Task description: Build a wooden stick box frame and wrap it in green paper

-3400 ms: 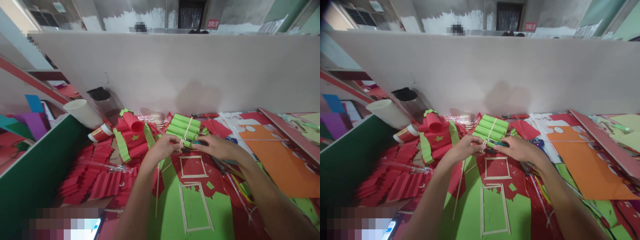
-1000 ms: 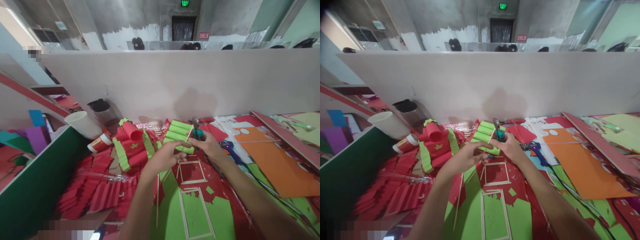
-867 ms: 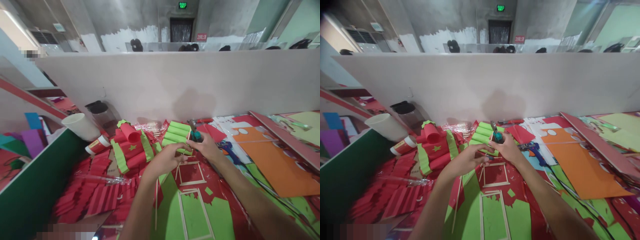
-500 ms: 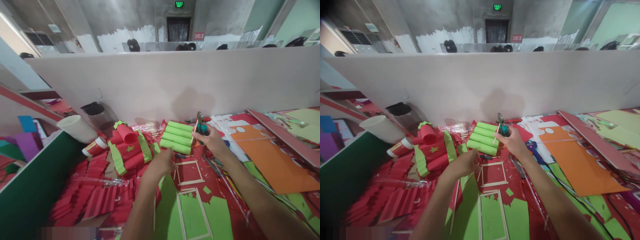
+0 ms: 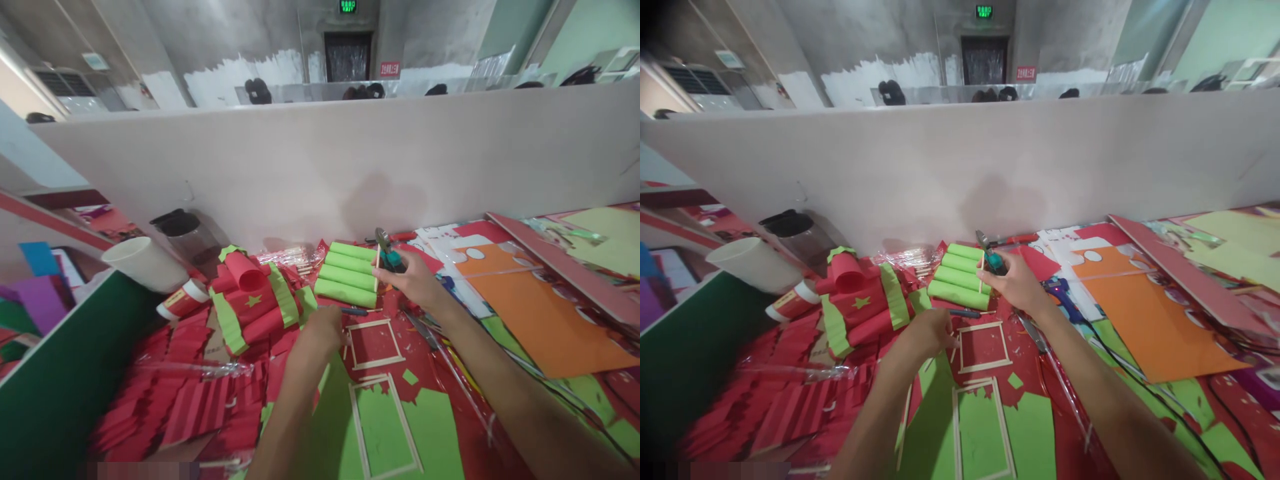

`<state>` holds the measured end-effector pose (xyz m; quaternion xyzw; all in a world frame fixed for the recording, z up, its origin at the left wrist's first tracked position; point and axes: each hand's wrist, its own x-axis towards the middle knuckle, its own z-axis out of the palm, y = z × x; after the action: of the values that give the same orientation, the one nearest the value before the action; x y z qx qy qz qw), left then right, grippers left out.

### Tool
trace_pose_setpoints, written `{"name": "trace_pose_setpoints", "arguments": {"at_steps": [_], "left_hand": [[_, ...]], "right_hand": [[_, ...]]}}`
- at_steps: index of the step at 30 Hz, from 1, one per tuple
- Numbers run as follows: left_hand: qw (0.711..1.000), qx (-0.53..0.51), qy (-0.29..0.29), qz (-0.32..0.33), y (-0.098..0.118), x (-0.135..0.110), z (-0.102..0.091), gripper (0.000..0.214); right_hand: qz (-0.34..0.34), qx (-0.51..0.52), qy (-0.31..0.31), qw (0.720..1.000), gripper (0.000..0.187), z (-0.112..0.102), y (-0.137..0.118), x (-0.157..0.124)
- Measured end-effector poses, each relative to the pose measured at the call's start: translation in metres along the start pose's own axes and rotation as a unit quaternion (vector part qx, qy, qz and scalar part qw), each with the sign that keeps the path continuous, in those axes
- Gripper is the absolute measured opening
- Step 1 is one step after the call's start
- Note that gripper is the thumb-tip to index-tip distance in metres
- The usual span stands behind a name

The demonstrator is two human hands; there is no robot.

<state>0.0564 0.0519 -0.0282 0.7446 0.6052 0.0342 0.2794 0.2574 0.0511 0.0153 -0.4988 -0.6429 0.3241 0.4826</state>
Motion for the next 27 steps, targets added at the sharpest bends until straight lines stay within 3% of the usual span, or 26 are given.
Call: {"name": "trace_pose_setpoints", "arguments": {"at_steps": [3,5,8,11,16,20,27], "left_hand": [[0.999,-0.022,0.030,0.039,0.003,-0.007,-0.014,0.012],[0.990,-0.117,0.028,0.072,0.008,-0.009,-0.023,0.016],[0.940,-0.325,-0.014,0.103,0.014,-0.009,-0.029,0.023],[0.888,-0.446,-0.039,0.103,0.019,-0.006,-0.027,0.024],[0.859,-0.500,-0.033,0.105,0.021,-0.002,-0.020,0.023],[0.846,-0.522,-0.027,0.103,0.021,0.000,-0.018,0.022],[0.848,-0.522,-0.010,0.093,0.023,-0.001,-0.017,0.018]], "right_hand": [[0.036,0.024,-0.046,0.998,0.022,0.003,0.002,-0.001],[0.050,0.041,-0.066,0.996,0.023,0.006,0.004,-0.002],[0.059,0.039,-0.073,0.995,0.025,0.012,0.004,-0.003],[0.072,0.042,-0.072,0.994,0.026,0.017,0.003,-0.005],[0.098,0.116,-0.097,0.984,0.025,0.023,0.006,-0.006],[0.074,0.077,-0.061,0.992,0.023,0.023,0.012,-0.003],[0.084,0.076,-0.037,0.993,0.018,0.026,0.012,-0.004]]}}
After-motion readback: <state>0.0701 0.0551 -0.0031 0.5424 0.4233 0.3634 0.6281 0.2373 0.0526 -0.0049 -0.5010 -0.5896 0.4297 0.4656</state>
